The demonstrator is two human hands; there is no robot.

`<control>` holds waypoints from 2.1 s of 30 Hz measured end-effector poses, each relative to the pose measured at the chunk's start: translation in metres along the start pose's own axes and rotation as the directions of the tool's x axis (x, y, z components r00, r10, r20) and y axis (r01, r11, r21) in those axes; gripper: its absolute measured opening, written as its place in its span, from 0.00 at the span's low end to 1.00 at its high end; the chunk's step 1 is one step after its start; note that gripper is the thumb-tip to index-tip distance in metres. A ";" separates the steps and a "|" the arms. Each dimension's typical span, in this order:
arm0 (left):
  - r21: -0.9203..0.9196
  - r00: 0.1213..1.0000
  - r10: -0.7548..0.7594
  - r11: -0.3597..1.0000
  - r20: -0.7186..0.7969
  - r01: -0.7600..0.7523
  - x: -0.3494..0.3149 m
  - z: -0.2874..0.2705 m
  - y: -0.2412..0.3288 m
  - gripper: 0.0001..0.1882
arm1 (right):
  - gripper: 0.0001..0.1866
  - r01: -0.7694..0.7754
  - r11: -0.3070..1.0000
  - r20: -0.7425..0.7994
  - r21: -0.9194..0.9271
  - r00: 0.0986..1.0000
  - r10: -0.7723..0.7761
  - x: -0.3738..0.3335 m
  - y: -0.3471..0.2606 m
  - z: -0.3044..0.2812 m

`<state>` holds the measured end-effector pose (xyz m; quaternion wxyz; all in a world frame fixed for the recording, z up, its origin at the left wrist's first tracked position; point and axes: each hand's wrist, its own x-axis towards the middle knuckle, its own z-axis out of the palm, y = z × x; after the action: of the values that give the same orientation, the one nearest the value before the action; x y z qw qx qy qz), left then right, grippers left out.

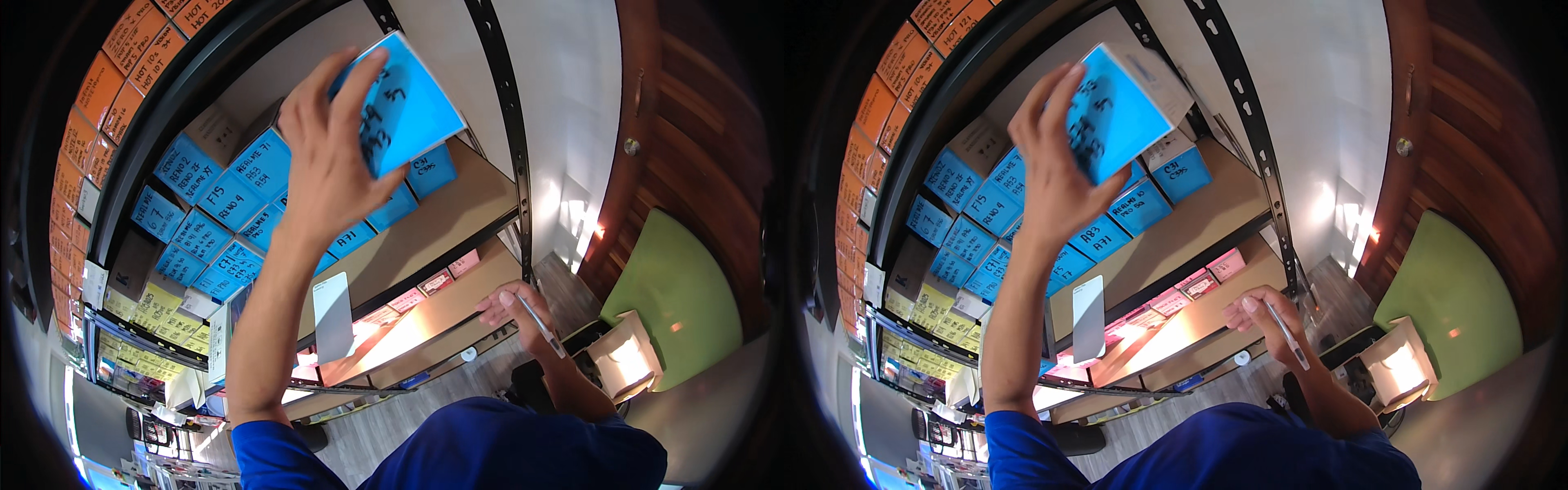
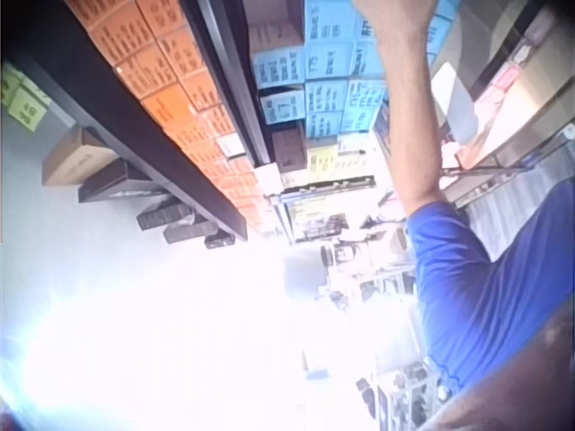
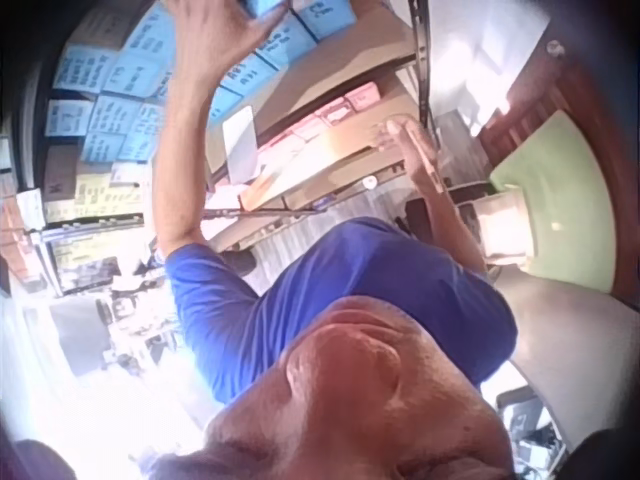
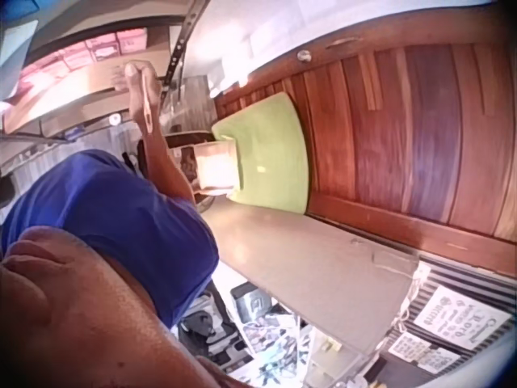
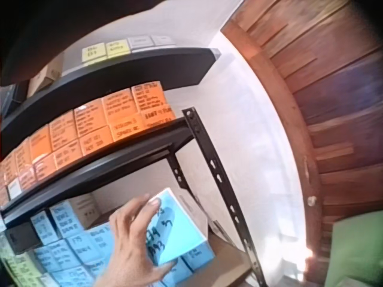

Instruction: The person walks through a stockroom, picks up product boxes from shelves, writes information on a notepad, and returns the boxes. They repeat this process for several items, occasionally moving between different shelving units.

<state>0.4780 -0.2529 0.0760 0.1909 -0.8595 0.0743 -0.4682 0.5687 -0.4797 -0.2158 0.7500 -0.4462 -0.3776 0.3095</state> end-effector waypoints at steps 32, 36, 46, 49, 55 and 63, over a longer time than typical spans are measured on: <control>-0.626 0.823 -0.462 0.545 0.330 0.557 -0.156 -0.138 0.061 0.81 | 0.23 0.049 0.867 0.193 0.497 0.967 -0.165 0.057 0.011 0.059; -0.426 0.638 -0.746 0.648 -0.190 0.631 -0.175 -0.205 0.039 0.90 | 0.24 0.079 0.949 0.113 0.306 0.986 -0.119 0.046 0.024 0.028; 0.317 0.695 -0.691 0.717 0.198 0.622 -0.324 -0.286 0.023 0.64 | 0.23 -0.054 0.975 -0.001 0.215 0.998 0.056 0.029 0.047 0.021; 0.334 0.618 -0.745 0.666 0.251 0.667 -0.307 -0.289 0.036 0.61 | 0.23 -0.031 0.988 0.056 0.152 0.998 0.023 0.035 0.036 0.033; 0.485 0.753 -0.642 0.709 0.145 0.512 -0.271 -0.280 0.065 0.50 | 0.20 -0.017 0.990 0.094 0.137 0.996 0.004 0.037 0.026 0.048; -0.004 0.790 -0.326 0.924 0.520 0.383 -0.147 -0.101 0.076 0.35 | 0.17 -0.045 0.978 0.082 0.203 0.996 0.029 0.027 0.038 0.038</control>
<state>0.3164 -0.3039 -0.0188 0.0653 -0.9599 -0.1161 -0.2466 0.5461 -0.4264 -0.2302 0.7705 -0.3611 -0.3648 0.3780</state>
